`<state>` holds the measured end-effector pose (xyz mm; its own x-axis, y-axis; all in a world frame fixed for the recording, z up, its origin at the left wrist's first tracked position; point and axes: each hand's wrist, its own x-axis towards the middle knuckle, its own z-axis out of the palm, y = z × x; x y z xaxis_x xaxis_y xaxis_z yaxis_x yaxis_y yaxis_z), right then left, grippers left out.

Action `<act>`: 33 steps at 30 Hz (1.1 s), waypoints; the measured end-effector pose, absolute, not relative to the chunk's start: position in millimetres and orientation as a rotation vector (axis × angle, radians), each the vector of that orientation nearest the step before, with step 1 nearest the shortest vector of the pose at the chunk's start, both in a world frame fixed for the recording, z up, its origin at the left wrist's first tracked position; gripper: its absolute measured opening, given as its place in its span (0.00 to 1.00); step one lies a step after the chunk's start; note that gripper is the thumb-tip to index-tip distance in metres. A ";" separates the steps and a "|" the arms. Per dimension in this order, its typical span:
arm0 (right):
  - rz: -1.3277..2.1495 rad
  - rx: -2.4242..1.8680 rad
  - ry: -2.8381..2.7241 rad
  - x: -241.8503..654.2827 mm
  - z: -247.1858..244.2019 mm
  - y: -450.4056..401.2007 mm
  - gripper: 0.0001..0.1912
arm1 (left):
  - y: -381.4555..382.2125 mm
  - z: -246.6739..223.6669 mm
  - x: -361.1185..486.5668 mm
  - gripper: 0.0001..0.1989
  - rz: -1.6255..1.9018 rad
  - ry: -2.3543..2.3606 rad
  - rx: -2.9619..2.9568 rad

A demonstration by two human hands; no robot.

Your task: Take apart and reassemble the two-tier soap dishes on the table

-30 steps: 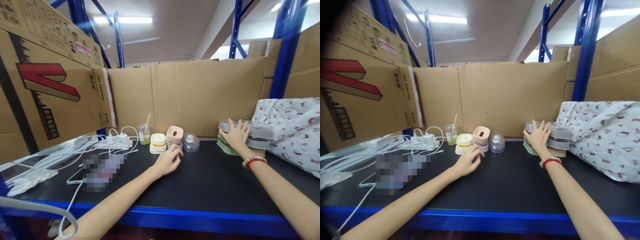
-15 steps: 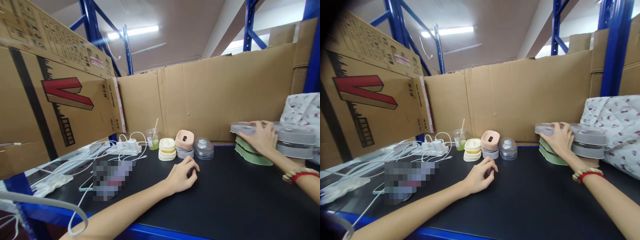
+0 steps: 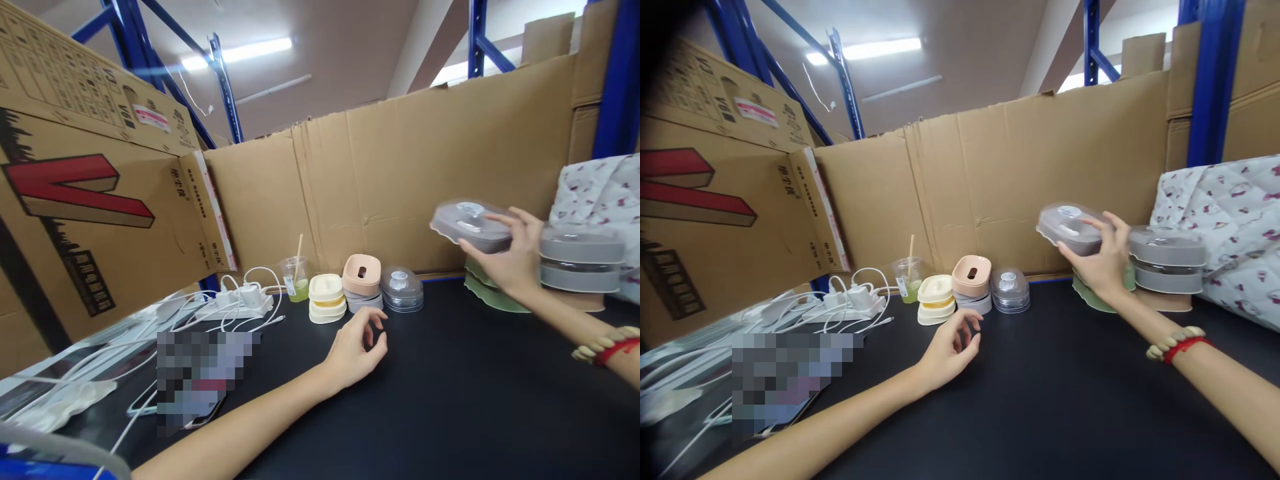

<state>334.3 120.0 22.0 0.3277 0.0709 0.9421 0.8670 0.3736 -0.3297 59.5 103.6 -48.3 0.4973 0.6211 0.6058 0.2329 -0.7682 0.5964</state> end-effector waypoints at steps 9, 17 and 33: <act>0.270 -0.882 -1.585 231.6 -21.5 85.5 0.26 | 104.5 -42.4 49.9 0.41 1.185 0.657 1.580; 0.977 -1.012 -1.681 228.5 -36.8 88.1 0.34 | 115.2 -45.2 53.4 0.43 1.204 0.777 1.297; 0.477 -1.172 -1.111 252.5 -24.1 112.2 0.45 | 99.9 -37.6 59.4 0.38 1.157 0.761 1.186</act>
<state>252.5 112.2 -24.1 0.4259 0.7928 0.4360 0.2293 0.3716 -0.8996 59.4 99.9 -37.6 0.2792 0.9537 0.1115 -0.2752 -0.0317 0.9609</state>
